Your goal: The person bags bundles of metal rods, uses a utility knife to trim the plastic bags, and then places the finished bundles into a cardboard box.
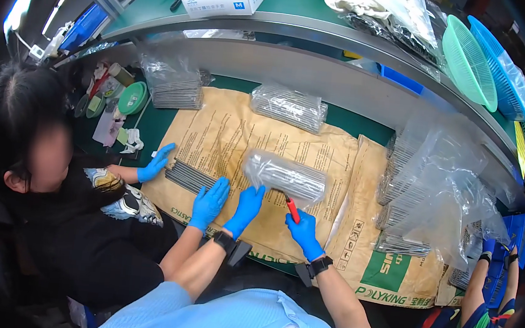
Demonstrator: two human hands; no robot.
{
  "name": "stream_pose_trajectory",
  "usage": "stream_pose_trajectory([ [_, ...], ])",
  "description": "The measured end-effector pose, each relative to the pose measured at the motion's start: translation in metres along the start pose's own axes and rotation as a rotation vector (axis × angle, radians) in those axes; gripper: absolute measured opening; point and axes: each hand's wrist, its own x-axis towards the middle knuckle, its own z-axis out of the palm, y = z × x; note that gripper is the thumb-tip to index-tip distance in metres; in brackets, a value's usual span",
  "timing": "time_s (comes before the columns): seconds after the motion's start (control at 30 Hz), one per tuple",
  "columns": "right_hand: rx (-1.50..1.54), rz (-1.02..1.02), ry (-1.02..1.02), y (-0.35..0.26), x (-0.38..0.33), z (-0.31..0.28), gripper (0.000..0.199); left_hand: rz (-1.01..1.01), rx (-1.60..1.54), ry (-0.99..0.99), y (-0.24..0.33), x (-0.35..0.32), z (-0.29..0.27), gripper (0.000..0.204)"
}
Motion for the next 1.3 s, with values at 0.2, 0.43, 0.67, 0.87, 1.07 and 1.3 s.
stream_pose_trajectory([
  [0.2, 0.326, 0.192, -0.015, -0.05, -0.004, -0.074, 0.019, -0.255, -0.186, -0.134, 0.059, -0.049, -0.024, 0.039],
  [0.43, -0.012, -0.038, -0.276, -0.069, 0.105, -0.049, 0.019, -0.539, -0.713, -0.112, 0.03, -0.008, -0.017, 0.035],
  [0.67, -0.051, 0.094, -0.103, -0.05, 0.152, -0.027, 0.023, -0.613, -0.993, 0.091, 0.0, 0.043, -0.043, 0.037],
  [0.87, -0.053, 0.167, -0.063, -0.052, 0.057, -0.054, 0.035, 0.071, 0.027, -0.228, 0.027, 0.031, -0.027, 0.025],
  [1.07, 0.164, 0.344, -0.087, -0.062, -0.013, -0.055, 0.035, 0.609, 0.582, -0.556, 0.071, 0.066, -0.018, 0.03],
  [1.3, 0.365, 0.448, -0.133, -0.073, -0.036, -0.031, 0.034, 0.674, 0.841, -0.883, 0.086, 0.092, -0.031, 0.03],
])
